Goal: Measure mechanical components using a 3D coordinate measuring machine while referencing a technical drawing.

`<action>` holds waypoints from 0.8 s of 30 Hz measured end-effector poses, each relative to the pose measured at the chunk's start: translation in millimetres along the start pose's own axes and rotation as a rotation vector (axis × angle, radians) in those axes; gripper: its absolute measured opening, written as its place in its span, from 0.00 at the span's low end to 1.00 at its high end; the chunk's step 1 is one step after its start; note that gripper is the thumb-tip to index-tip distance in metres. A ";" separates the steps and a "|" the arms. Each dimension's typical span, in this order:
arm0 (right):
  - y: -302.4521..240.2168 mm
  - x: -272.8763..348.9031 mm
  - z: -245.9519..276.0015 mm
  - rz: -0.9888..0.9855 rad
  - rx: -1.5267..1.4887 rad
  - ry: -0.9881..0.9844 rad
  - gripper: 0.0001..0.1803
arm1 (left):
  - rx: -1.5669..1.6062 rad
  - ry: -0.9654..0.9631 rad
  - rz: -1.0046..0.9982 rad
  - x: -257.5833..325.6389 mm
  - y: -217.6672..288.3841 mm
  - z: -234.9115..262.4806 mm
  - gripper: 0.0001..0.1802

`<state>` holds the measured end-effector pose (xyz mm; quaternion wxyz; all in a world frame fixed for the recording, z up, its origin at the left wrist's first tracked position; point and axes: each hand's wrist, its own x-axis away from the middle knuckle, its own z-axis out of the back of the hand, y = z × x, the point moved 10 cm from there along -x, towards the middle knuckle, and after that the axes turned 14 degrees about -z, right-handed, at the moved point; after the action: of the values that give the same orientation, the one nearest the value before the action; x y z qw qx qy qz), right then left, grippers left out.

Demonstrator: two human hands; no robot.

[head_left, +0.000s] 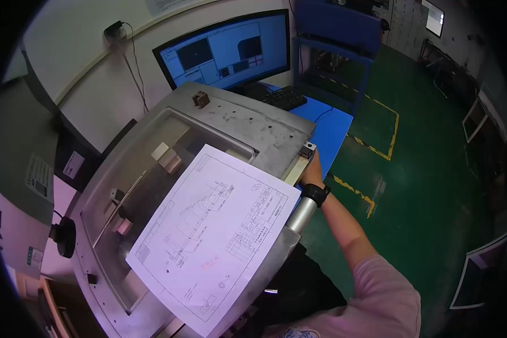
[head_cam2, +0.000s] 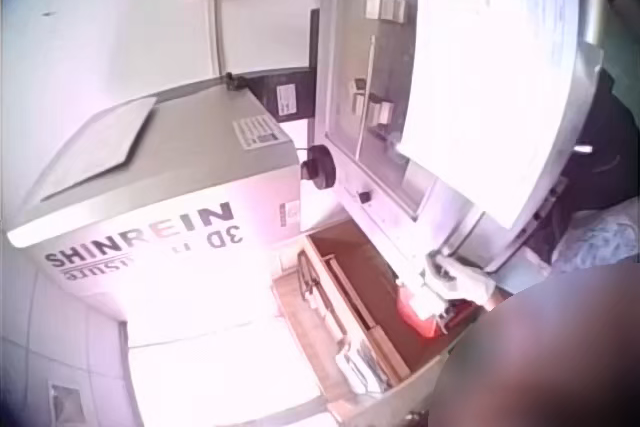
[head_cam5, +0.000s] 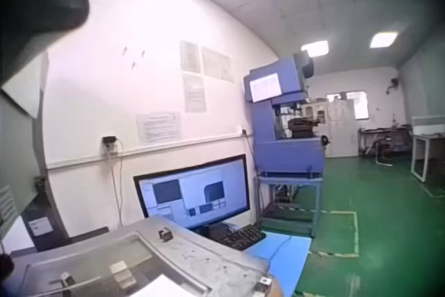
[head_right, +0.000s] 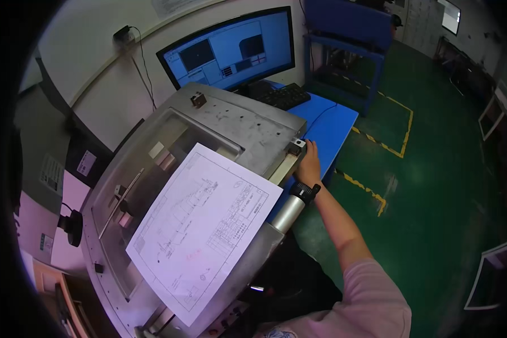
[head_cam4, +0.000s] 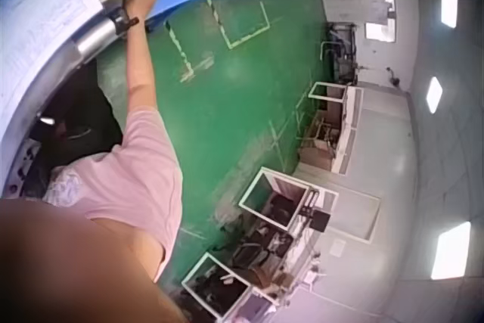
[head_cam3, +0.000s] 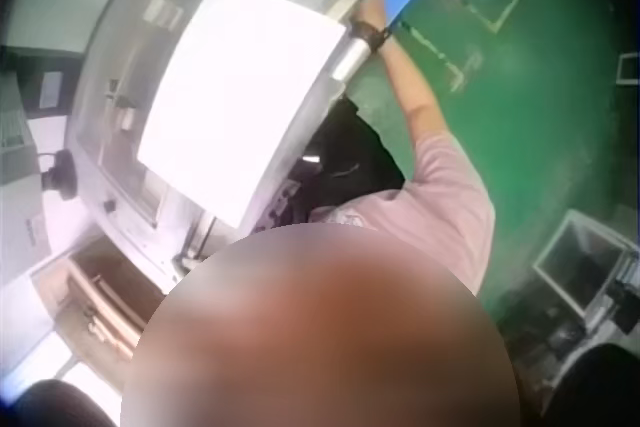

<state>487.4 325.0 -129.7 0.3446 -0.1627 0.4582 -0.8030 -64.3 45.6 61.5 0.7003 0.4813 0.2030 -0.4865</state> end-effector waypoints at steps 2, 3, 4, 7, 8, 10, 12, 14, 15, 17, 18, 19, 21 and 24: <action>-1.1 0.6 1.5 0.004 -0.009 0.006 0.36 | 0.005 0.013 0.000 0.0 -0.9 0.6 0.11; -2.0 1.8 2.7 0.004 -0.007 0.005 0.36 | 0.004 0.011 0.002 0.5 -1.5 1.2 0.11; -4.4 3.9 3.4 0.013 0.016 0.001 0.35 | 0.004 0.008 0.002 1.0 -2.0 1.8 0.11; -6.0 7.7 4.4 0.025 0.027 0.003 0.33 | 0.005 0.002 0.005 1.4 -4.9 4.0 0.11; -6.0 9.5 5.1 0.029 0.015 0.009 0.32 | 0.008 0.000 0.007 1.2 -6.3 4.9 0.11; -6.4 11.4 3.8 0.036 0.029 0.004 0.31 | 0.038 0.012 0.024 1.1 -6.1 5.6 0.11; -5.2 12.3 2.7 0.039 0.045 0.002 0.30 | 0.070 0.020 0.040 1.7 -7.7 5.3 0.11; -5.6 13.2 5.6 0.088 0.032 0.030 0.29 | -0.017 -0.012 -0.019 1.6 -3.5 2.1 0.12; -3.7 12.8 6.7 0.077 0.036 0.028 0.29 | -0.020 -0.023 -0.023 3.0 -3.4 -0.8 0.12; -26.6 26.2 25.9 0.271 0.351 0.317 0.29 | -0.024 0.009 -0.082 3.7 -5.6 -1.0 0.12; -25.6 25.0 31.2 0.289 0.292 0.358 0.28 | 0.030 0.037 -0.038 6.2 -18.5 1.3 0.12; -36.8 37.8 43.7 0.414 0.287 0.501 0.20 | 0.028 0.014 -0.048 4.2 -16.8 0.6 0.12; -15.7 33.2 56.0 0.242 -0.098 0.239 0.09 | -0.004 0.019 -0.050 3.1 -10.3 0.7 0.13; 21.7 46.7 67.3 0.115 -0.565 -0.011 0.13 | -0.006 0.020 -0.061 2.5 -16.3 3.5 0.14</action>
<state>501.8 242.8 -115.1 0.3331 -0.2302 0.6703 -0.6219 -78.2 40.3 53.4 0.6846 0.4774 0.2261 -0.5022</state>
